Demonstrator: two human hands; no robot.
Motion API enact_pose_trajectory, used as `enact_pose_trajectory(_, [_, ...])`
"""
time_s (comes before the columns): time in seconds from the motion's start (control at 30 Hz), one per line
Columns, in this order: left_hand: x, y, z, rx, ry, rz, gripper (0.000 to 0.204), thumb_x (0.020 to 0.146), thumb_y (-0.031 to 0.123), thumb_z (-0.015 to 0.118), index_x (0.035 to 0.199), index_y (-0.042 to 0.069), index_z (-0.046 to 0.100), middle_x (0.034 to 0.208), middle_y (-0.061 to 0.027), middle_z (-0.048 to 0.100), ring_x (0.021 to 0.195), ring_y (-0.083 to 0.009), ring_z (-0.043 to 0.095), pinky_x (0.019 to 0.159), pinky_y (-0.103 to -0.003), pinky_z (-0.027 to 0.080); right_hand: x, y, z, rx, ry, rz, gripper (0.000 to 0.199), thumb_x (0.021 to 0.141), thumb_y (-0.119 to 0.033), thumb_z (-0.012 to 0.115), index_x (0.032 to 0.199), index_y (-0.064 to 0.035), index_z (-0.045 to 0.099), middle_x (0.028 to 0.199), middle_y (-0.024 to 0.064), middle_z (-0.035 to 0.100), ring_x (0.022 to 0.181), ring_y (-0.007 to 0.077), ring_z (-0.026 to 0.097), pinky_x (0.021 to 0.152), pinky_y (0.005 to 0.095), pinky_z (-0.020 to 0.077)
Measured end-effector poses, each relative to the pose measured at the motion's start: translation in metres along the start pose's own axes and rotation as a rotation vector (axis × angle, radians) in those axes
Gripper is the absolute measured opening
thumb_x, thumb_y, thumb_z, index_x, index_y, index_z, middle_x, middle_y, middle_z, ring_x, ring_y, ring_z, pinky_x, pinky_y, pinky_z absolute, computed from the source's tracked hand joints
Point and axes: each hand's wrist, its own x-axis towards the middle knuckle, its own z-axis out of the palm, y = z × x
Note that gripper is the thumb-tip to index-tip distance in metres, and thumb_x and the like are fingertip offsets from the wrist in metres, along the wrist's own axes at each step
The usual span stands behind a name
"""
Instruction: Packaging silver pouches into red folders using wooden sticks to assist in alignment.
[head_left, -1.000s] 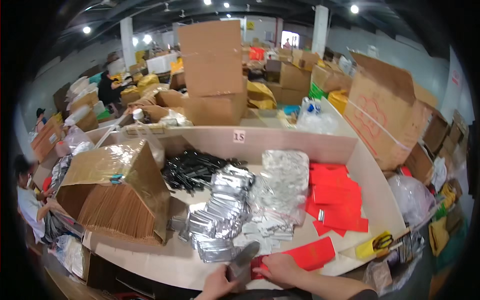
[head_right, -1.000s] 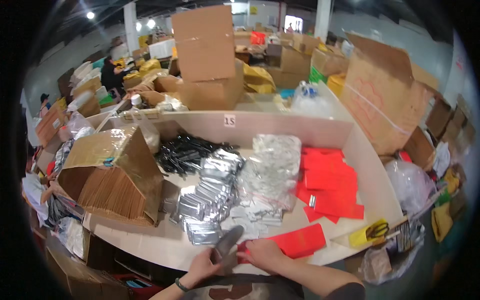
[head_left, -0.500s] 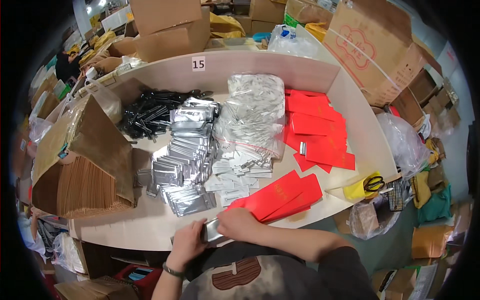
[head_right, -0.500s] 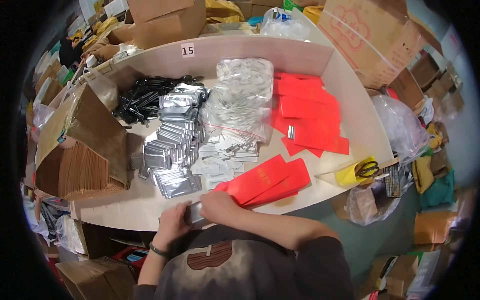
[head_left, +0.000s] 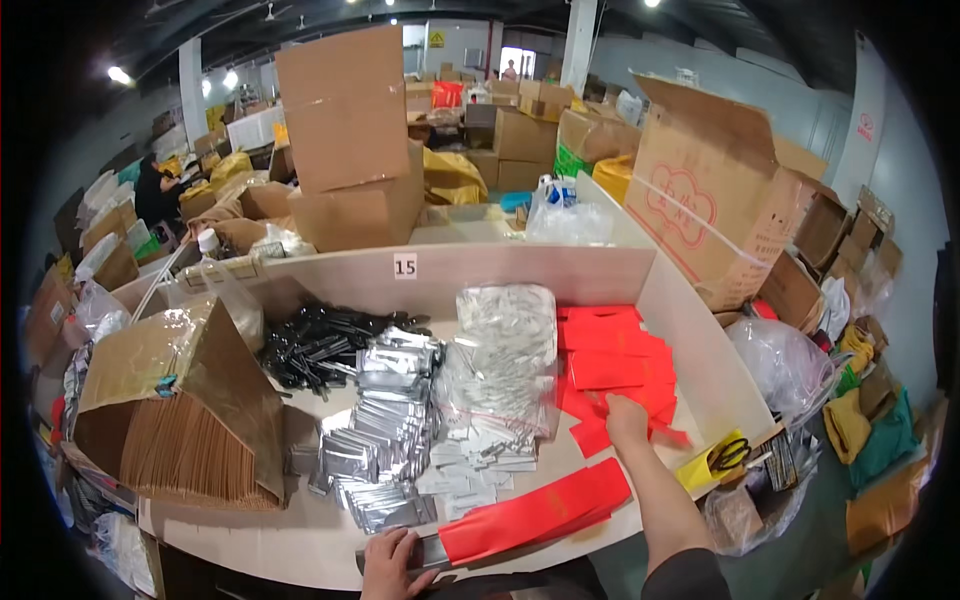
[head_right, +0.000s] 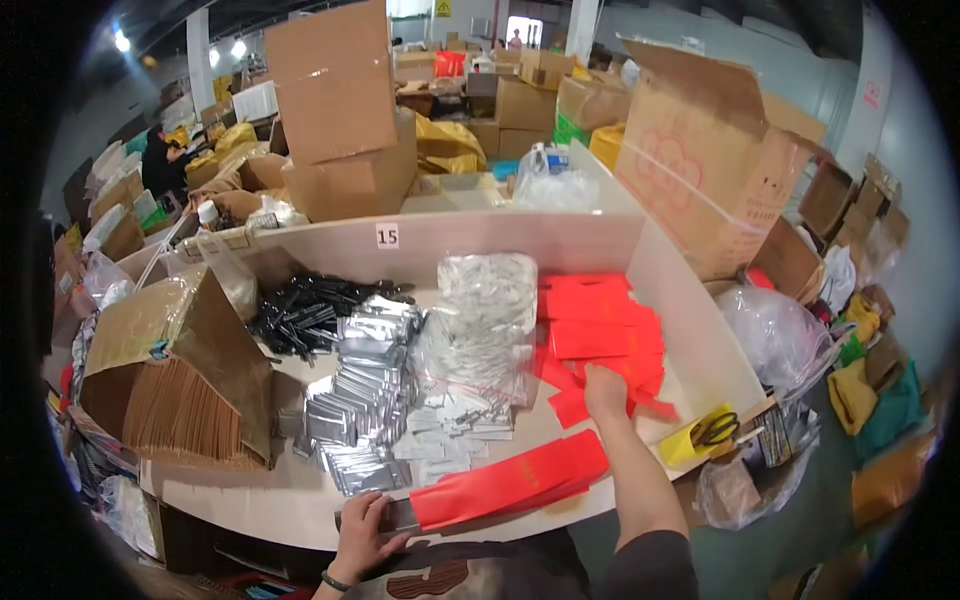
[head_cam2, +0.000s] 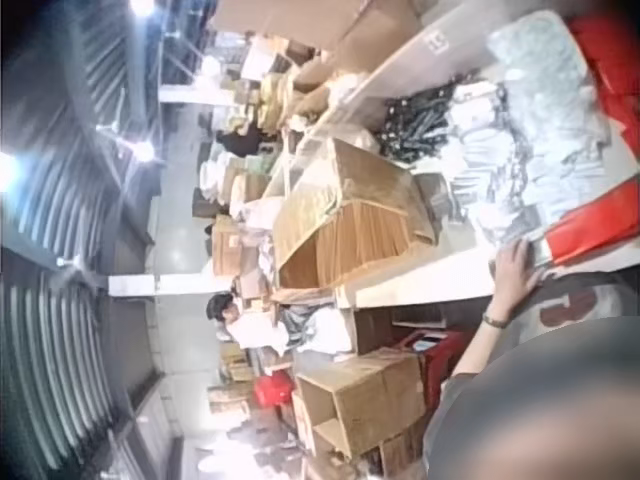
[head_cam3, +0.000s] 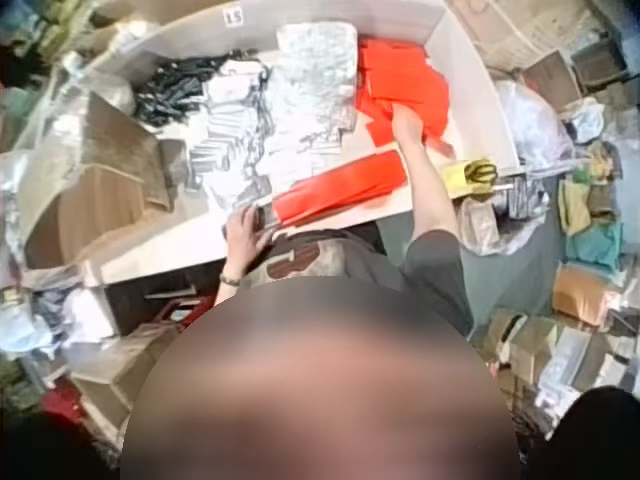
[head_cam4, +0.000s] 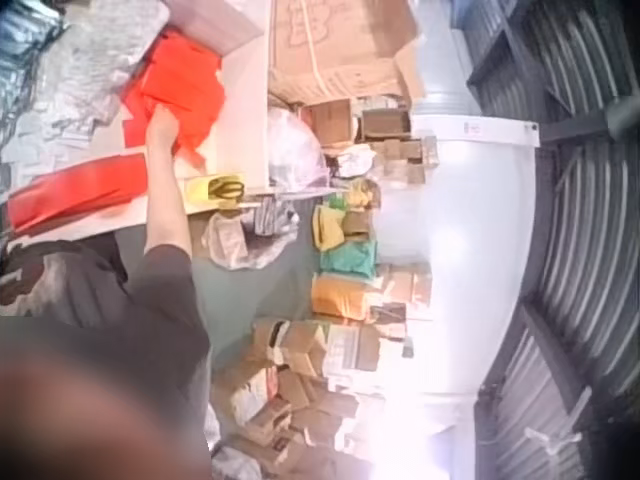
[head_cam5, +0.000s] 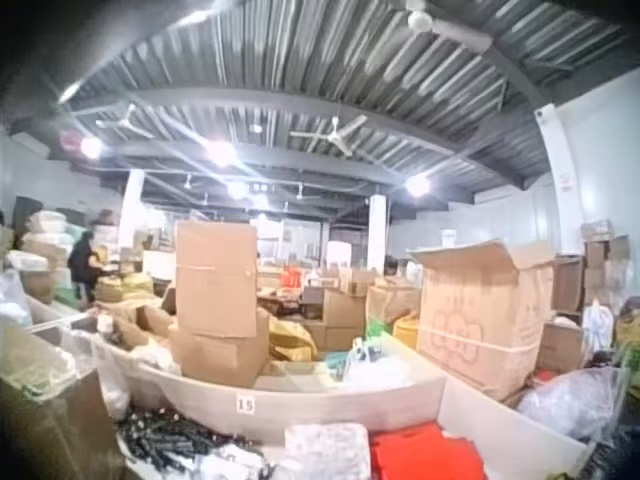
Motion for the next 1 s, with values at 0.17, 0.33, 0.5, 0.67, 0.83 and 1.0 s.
enact_pose_trajectory(0.17, [0.0,-0.007,-0.018,0.032,0.0,-0.023,0.065,0.069,0.031,0.083,0.121,0.002,0.055,0.121,-0.0181,0.055,0.114,-0.0388,0.051,0.098,-0.047,0.041,0.013,-0.057,-0.183,0.75,0.477,0.238,0.029,0.094,-0.023,0.062,0.111,0.0004,0.066,0.104,0.0163,0.07,0.096,0.0235,0.068,0.081,0.0362,0.0505])
enact_pose_trajectory(0.33, [0.025,0.007,0.0,-0.118,-0.011,0.008,0.067,0.071,0.032,0.082,0.124,0.003,0.055,0.12,-0.0174,0.056,0.111,-0.0388,0.054,0.096,-0.047,0.044,-0.014,-0.034,-0.113,0.925,0.774,0.208,0.026,0.091,-0.013,0.066,0.108,0.0063,0.065,0.105,0.0153,0.07,0.095,0.0234,0.067,0.082,0.0352,0.0522])
enact_pose_trajectory(0.5, [0.073,0.051,0.005,-0.079,-0.015,0.172,0.083,0.069,0.046,0.082,0.124,-0.007,0.05,0.12,-0.0247,0.053,0.111,-0.0415,0.053,0.096,-0.048,0.044,-0.003,0.017,-0.033,0.479,0.513,-0.199,0.053,0.083,-0.012,0.072,0.131,-0.0024,0.053,0.124,0.0255,0.058,0.117,0.0342,0.057,0.097,0.0428,0.0474])
enact_pose_trajectory(0.67, [0.114,0.075,0.045,0.014,-0.258,0.251,0.103,0.064,0.049,0.082,0.138,-0.007,0.037,0.122,-0.0229,0.052,0.117,-0.0371,0.05,0.102,-0.046,0.04,-0.008,0.011,-0.022,-0.083,-0.059,-0.125,0.075,0.076,-0.012,0.075,0.142,-0.0046,0.041,0.126,0.0243,0.055,0.111,0.0395,0.058,0.091,0.0444,0.0504])
enact_pose_trajectory(0.83, [0.108,0.058,0.057,0.015,-0.363,0.17,0.091,0.065,0.04,0.081,0.136,-0.003,0.042,0.105,-0.0149,0.056,0.097,-0.0329,0.058,0.085,-0.043,0.047,0.025,-0.004,-0.028,-0.178,-0.211,-0.063,0.06,0.078,-0.019,0.073,0.131,-0.0006,0.052,0.116,0.0244,0.059,0.103,0.0383,0.061,0.083,0.0449,0.0527])
enact_pose_trajectory(1.0, [0.109,0.062,0.035,-0.027,-0.229,0.243,0.091,0.068,0.046,0.079,0.136,-0.002,0.042,0.12,-0.0193,0.052,0.115,-0.0361,0.051,0.097,-0.047,0.041,-0.015,-0.177,-0.033,0.555,-0.49,-0.659,0.026,0.082,-0.029,0.067,0.087,-0.004,0.067,0.099,0.0186,0.066,0.093,0.0359,0.063,0.079,0.0467,0.0503])
